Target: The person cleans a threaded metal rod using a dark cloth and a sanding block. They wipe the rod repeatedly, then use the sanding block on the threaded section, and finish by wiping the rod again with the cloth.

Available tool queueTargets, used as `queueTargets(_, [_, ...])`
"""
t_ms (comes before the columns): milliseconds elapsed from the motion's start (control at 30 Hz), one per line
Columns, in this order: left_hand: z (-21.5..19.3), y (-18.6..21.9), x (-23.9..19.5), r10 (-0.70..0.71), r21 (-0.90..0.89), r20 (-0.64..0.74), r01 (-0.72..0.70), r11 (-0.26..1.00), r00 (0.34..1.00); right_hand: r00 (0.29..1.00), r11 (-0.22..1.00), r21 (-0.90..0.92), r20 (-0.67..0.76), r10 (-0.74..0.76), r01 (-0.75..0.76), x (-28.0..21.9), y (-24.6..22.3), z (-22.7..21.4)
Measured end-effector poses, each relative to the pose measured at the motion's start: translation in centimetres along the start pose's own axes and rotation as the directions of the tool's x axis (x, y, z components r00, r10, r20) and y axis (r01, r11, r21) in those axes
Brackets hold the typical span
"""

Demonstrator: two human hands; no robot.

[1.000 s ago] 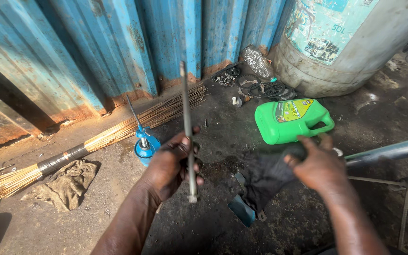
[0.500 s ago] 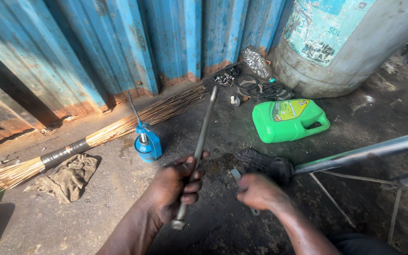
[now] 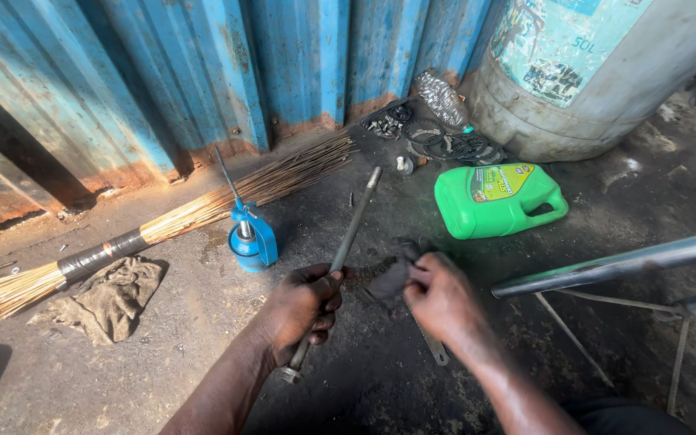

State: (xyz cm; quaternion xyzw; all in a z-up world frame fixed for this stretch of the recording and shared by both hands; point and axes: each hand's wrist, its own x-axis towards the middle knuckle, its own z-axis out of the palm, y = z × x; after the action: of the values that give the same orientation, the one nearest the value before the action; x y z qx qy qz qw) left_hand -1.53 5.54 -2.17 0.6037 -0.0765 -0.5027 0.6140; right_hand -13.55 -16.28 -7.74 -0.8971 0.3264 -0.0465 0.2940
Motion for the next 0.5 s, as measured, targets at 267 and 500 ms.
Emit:
queueTargets(267, [-1.5, -1.4, 2.4, -0.036, 0.27, -0.141, 0.073, 0.96, 0.989, 0.765, 0.927, -0.135, 0.612, -0.199, 0.35, -3.3, -0.2, 2.9])
queueTargets(500, [-1.5, -3.3, -0.9, -0.148, 0.441, -0.066, 0.162, 0.883, 0.987, 0.952, 0.98, 0.198, 0.295, -0.075, 0.016, 2.0, -0.8, -6.5])
